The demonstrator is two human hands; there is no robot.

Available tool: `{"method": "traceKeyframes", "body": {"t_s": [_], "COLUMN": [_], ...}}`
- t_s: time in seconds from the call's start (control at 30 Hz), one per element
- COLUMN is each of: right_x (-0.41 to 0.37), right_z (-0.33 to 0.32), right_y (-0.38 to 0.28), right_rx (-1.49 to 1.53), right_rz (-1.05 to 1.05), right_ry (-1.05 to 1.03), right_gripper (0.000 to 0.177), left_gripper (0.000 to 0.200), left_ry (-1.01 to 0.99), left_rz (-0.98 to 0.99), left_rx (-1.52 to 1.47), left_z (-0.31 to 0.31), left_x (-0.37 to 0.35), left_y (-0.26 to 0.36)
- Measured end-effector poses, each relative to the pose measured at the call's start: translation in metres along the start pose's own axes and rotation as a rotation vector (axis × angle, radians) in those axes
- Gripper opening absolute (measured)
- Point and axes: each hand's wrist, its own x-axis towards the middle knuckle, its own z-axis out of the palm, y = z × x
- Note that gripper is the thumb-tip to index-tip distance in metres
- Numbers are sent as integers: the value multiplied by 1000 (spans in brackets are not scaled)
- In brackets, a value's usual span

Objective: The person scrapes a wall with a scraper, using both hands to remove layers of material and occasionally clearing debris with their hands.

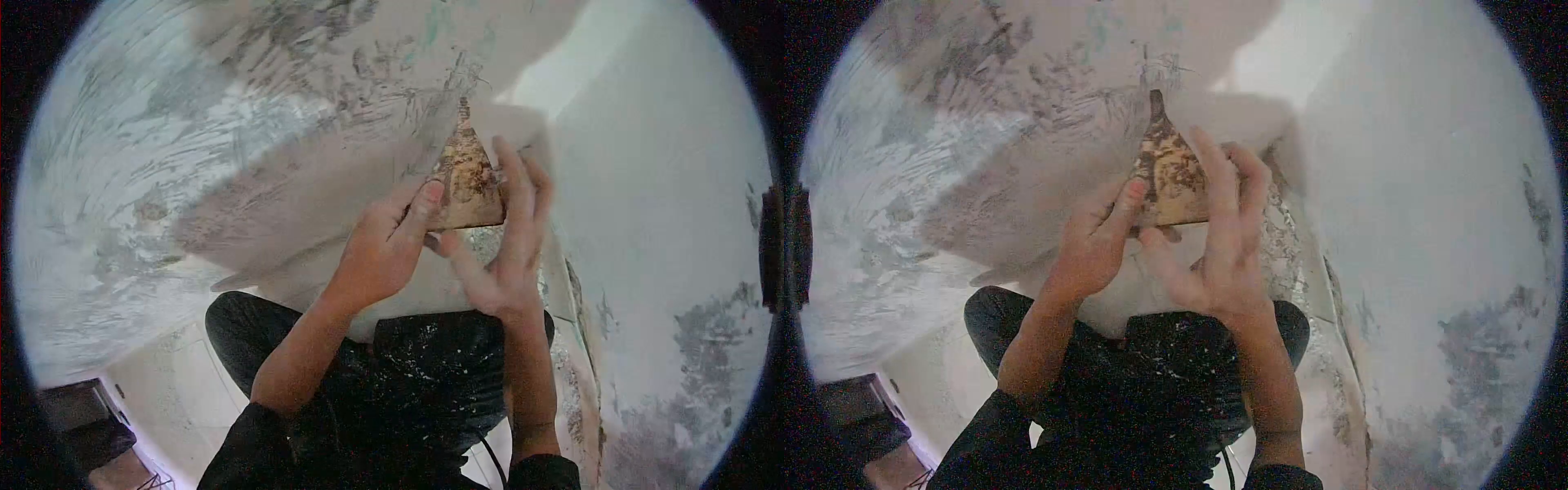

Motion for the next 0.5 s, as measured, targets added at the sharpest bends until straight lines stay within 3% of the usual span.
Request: {"method": "traceKeyframes", "body": {"t_s": [0.07, 0.1, 0.17, 0.2, 0.27, 0.3, 0.37, 0.5], "right_x": [5, 7, 15, 13, 3, 4, 8, 2], "right_z": [4, 2, -2, 4, 20, 23, 33, 43], "right_y": [8, 14, 28, 33, 42, 42, 39, 39], "right_rx": [562, 573, 350, 356, 165, 173, 446, 535], "right_rz": [407, 411, 470, 460, 61, 62, 382, 466], "right_ry": [20, 18, -434, -434, -161, -160, -132, -115], "right_gripper": [52, 52, 28, 28, 19, 19, 19, 19], "left_gripper": [38, 38, 35, 35, 34, 34, 32, 31], "left_ry": [75, 81, 132, 140, 130, 133, 91, 163], "left_rz": [-78, -84, -110, -105, -9, -12, -174, -48], "left_rx": [-175, -167, -212, -207, 141, 148, 95, 375], "left_z": [7, 10, 13, 12, 6, 6, 8, 3], "left_x": [-3, -3, -1, 0, 0, 3, 8, 13], "left_y": [18, 16, 15, 10, -2, 1, 11, -2]}}
